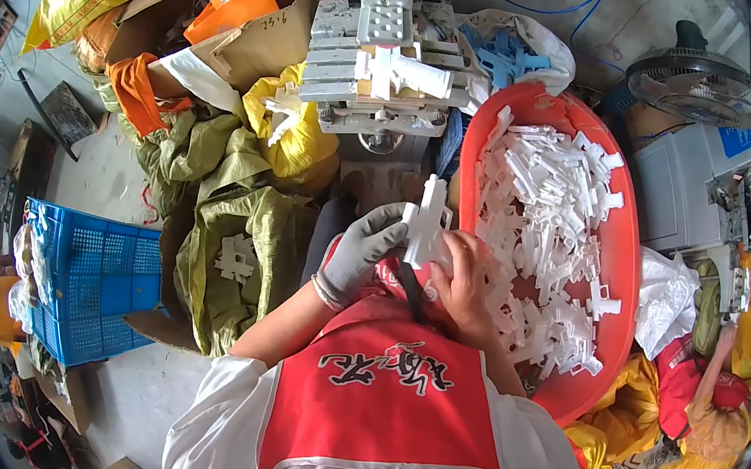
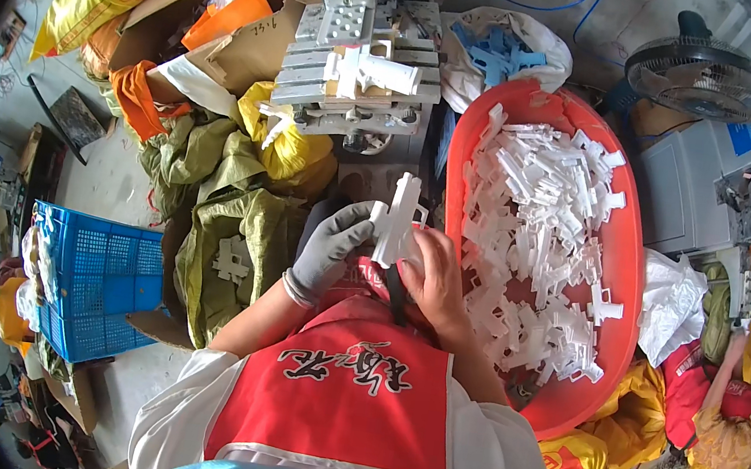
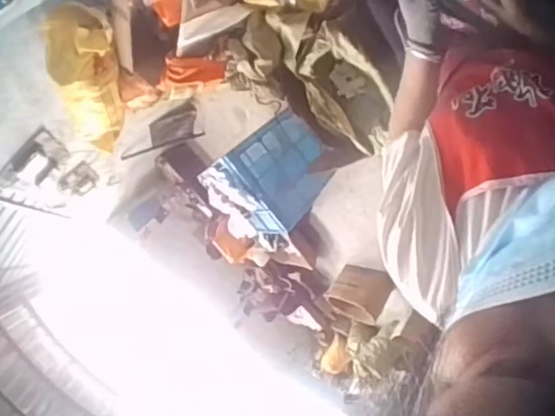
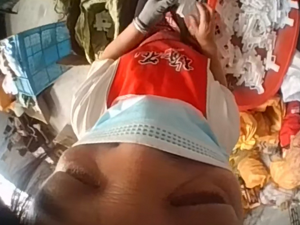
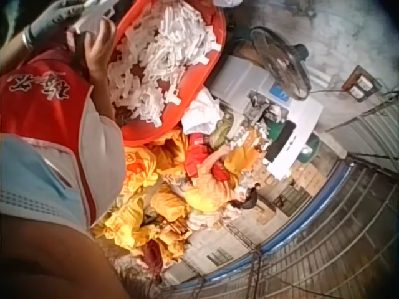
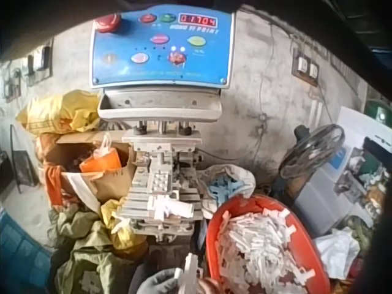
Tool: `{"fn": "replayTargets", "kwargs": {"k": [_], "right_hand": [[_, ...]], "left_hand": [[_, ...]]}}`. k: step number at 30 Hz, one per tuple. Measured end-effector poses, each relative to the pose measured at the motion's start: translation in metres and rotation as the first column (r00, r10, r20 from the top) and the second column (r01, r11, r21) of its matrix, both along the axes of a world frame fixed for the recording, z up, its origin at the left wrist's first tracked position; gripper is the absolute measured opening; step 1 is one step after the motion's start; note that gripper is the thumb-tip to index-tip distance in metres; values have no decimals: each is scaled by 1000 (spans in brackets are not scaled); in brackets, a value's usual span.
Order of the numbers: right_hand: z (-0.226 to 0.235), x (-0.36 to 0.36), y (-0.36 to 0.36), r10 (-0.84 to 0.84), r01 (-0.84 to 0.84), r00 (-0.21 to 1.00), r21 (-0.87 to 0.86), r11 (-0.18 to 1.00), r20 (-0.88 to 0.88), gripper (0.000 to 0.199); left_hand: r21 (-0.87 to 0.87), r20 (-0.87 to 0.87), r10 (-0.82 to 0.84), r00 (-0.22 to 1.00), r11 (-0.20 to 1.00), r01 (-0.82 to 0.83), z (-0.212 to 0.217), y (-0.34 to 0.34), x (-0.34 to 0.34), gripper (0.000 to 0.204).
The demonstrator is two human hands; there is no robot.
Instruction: The person prints markings on plastic toy gun pieces using a printing machine, placing them from a basin onto the machine and into a woven sack. The person then folds closed the top of the filled woven sack before printing on more toy gun pieces.
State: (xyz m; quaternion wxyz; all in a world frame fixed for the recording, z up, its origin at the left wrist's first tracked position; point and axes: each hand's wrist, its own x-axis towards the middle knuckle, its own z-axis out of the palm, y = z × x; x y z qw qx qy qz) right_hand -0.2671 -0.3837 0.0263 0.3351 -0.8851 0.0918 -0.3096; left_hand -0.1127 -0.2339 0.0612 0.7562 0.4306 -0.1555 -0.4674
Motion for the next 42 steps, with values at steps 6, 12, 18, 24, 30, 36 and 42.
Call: {"fn": "replayTargets", "kwargs": {"k": [6,12,18,24,30,36,42], "right_hand": [[-15,-2,-16,-94,-92,984,884,459,151,38],[-19,-13,-40,-92,-348,926,923,165,366,48],[-2,-13,-48,-67,-377,914,900,218,399,50],[28,9,-80,-107,-423,882,871,250,459,48],[81,102,-114,24,-200,950,549,812,311,39],[119,189,-116,241,-210,955,-178,961,171,42],[136,204,-111,274,-291,957,-263,920,-100,35]], "left_hand": [[97,747,228,624,892,-442,40,7,64,21],[-190,981,175,-84,780,-596,90,1,151,29],[77,990,-125,-63,866,-495,105,-49,195,39],[150,987,-114,111,900,-409,112,-57,207,35],[-166,978,208,23,840,-517,85,-12,195,28],[-64,936,319,147,567,-821,25,107,169,24],[112,790,486,374,485,-867,-24,199,124,24]]}}
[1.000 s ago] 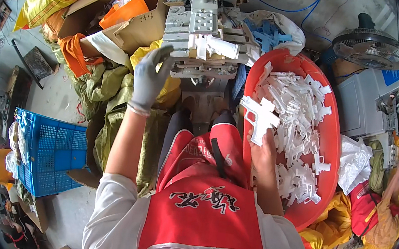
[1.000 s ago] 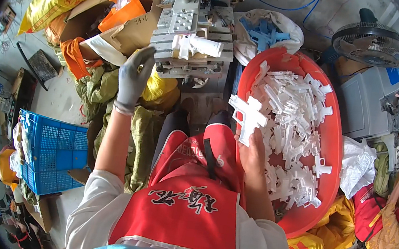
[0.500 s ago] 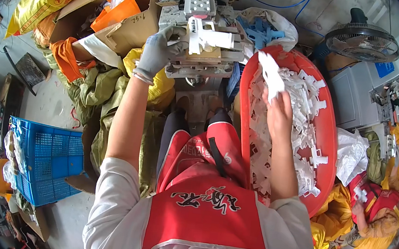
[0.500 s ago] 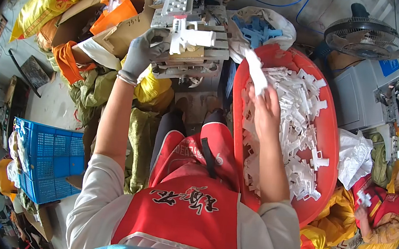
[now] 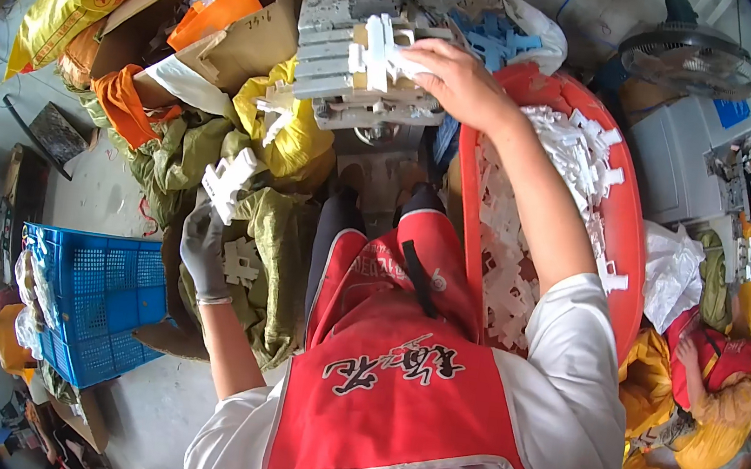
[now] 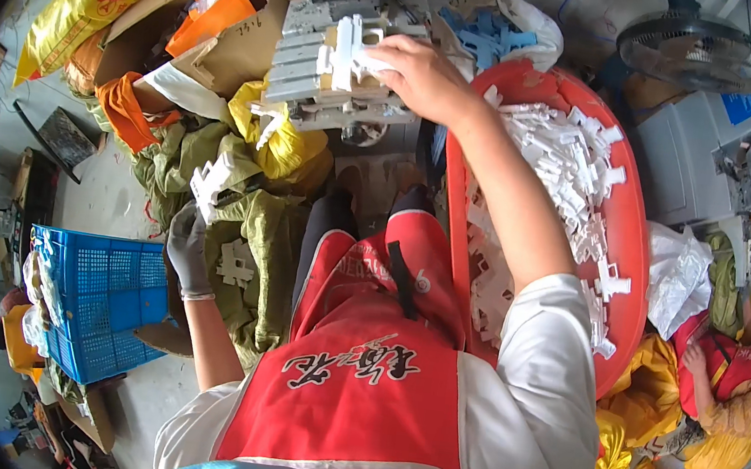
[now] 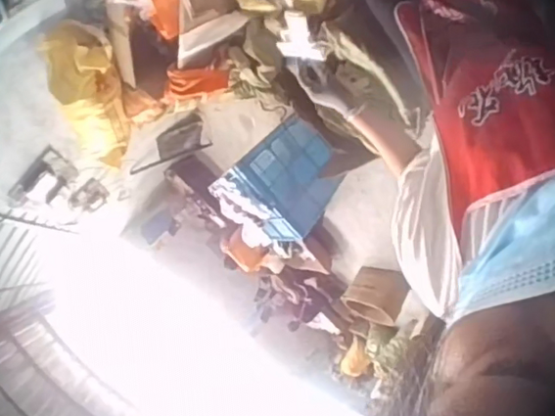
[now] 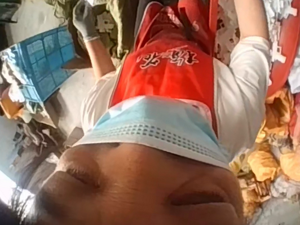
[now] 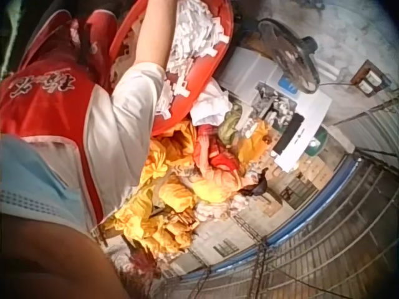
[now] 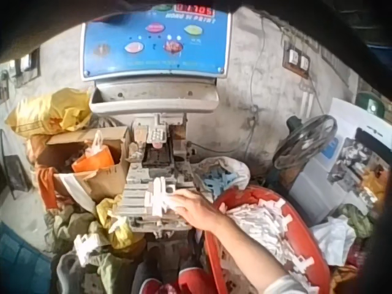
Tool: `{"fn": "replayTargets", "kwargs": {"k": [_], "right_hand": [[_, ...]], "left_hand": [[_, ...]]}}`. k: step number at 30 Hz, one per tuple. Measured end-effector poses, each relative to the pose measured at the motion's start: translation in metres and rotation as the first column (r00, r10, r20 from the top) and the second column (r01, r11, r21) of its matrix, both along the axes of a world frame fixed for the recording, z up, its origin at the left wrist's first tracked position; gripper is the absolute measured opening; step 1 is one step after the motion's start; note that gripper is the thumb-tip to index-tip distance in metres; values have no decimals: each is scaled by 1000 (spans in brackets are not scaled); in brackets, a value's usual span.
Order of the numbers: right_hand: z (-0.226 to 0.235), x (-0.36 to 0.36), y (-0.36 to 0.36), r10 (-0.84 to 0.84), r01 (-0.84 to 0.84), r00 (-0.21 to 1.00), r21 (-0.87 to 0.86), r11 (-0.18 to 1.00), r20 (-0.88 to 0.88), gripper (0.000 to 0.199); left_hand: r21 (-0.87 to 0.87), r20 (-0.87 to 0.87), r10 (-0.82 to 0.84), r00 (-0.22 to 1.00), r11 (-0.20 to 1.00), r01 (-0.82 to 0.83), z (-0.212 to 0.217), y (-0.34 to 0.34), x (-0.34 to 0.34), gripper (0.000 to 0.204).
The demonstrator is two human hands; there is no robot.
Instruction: The person prints markings on plastic toy gun pieces using a printing machine, placing them from a basin onto the machine and into a woven sack. The person then folds closed the top of the filled woven sack before printing on more toy gun pieces.
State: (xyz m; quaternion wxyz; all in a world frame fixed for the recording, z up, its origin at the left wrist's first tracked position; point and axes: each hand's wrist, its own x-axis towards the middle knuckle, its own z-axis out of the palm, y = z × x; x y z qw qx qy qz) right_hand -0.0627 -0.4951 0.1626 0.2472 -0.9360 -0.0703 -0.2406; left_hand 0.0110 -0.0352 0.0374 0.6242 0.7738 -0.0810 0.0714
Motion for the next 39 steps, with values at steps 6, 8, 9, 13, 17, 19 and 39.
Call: {"fn": "replayTargets", "kwargs": {"k": [6,8,9,13,17,19,39], "right_hand": [[-32,-73,-28,-65,47,973,85,995,222,30],[-70,-126,-49,-193,184,980,155,971,47,28],[-97,-149,-55,-314,304,949,230,924,7,26],[-207,-229,-60,-620,758,527,-8,652,-582,25],[-286,-270,-28,-616,668,468,-203,716,-634,54],[-305,-271,-23,-631,631,532,-233,740,-564,54],[-150,-180,93,-143,231,966,968,97,-216,44]], "left_hand": [[307,-12,73,997,950,-66,-42,59,-23,28],[461,79,109,991,877,-133,-55,81,-29,33],[538,68,172,983,824,-181,-61,90,-28,30],[448,-116,169,979,888,-100,-75,93,-30,31],[459,-148,20,989,887,51,-72,40,-36,32],[508,-147,-77,986,849,142,-65,7,-37,31],[447,126,-843,523,519,729,9,-212,-136,45]]}}
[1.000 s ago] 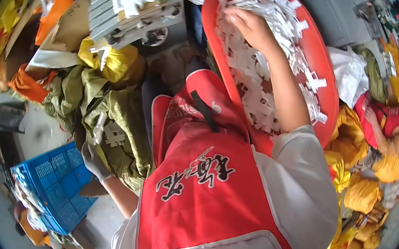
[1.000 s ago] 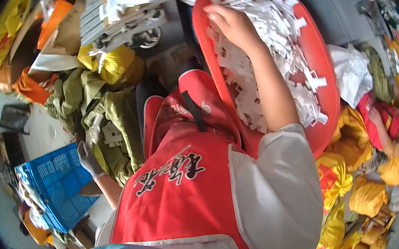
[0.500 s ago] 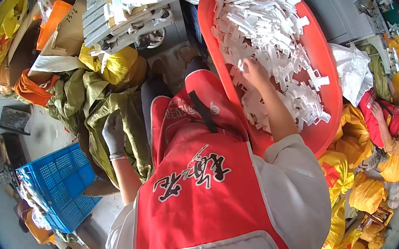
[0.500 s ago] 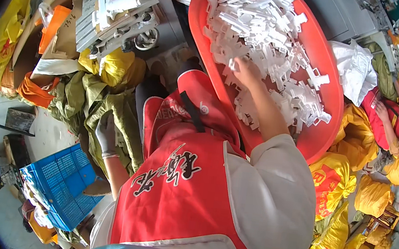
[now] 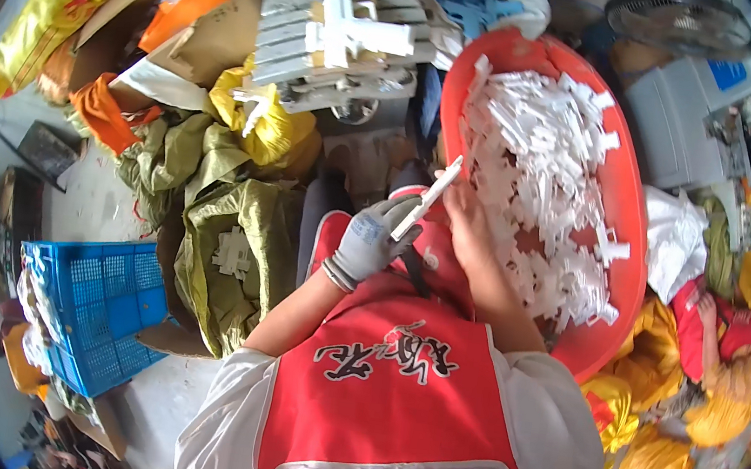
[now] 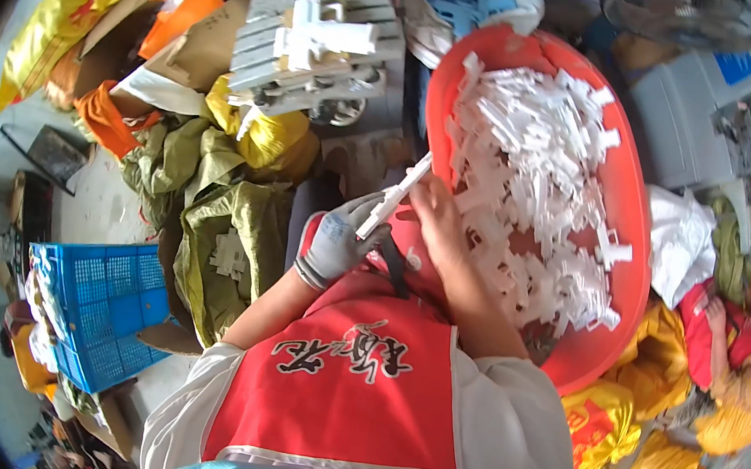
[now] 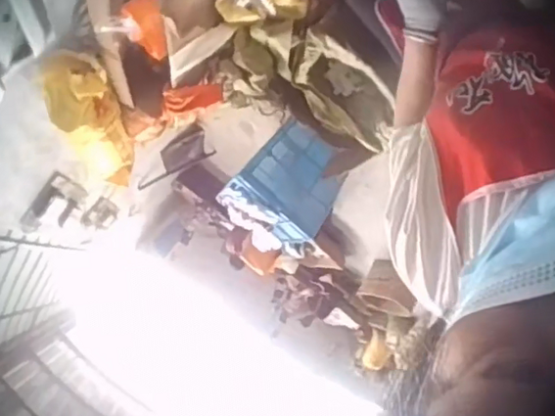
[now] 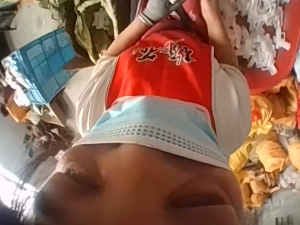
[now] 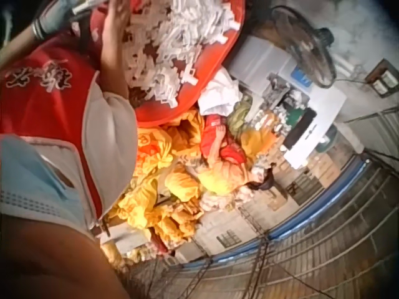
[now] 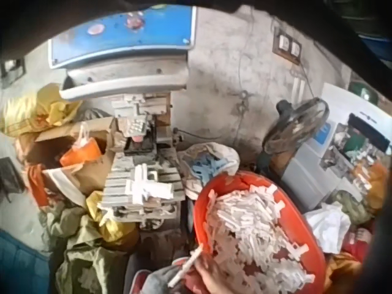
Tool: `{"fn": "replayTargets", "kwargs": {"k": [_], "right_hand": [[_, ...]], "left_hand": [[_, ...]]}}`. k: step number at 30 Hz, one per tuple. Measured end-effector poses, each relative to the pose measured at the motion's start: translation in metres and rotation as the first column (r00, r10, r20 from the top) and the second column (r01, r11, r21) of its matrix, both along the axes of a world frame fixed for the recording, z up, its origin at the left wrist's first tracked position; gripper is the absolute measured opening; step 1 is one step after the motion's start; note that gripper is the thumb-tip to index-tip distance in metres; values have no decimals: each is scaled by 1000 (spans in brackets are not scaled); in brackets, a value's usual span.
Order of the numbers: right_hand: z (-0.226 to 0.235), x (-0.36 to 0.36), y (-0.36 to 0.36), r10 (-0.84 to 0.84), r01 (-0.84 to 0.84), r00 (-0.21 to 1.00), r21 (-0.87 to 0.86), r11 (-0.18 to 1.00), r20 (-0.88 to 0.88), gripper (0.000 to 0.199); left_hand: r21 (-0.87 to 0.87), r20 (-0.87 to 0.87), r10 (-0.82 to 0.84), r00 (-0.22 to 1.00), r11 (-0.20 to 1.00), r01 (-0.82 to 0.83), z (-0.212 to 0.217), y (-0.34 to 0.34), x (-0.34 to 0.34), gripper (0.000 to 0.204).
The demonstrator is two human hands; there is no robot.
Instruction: The person prints markings on plastic toy gun pieces using a printing machine, placing them from a basin onto the machine and into a woven sack. The person then folds closed the top of the filled woven sack before printing on more toy gun pieces.
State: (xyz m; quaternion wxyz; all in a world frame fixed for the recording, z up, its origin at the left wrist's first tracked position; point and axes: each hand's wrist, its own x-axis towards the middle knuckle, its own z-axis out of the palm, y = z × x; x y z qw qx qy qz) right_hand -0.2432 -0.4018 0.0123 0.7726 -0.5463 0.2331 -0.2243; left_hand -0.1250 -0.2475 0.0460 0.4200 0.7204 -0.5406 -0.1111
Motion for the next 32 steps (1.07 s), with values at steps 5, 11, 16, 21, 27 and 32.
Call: {"fn": "replayTargets", "kwargs": {"k": [5,11,16,21,27,32], "right_hand": [[22,9,42,39,-56,998,-933,356,-45,79],[18,11,34,123,-42,992,-858,512,25,80],[11,-5,5,188,-164,980,-272,948,67,54],[4,-25,-8,13,-61,974,206,977,226,49],[3,-32,-24,-10,-72,935,217,973,353,53],[4,-36,-32,-42,9,948,105,994,315,57]], "left_hand": [[-36,-731,92,676,984,-174,2,17,5,40],[-23,-684,-55,727,998,54,21,36,14,47],[-83,-283,124,951,985,-153,47,46,57,27],[-212,-63,393,918,893,-397,79,44,114,24],[-255,343,399,850,911,-324,112,5,176,31],[-94,268,252,930,968,-235,119,-35,212,49]]}}
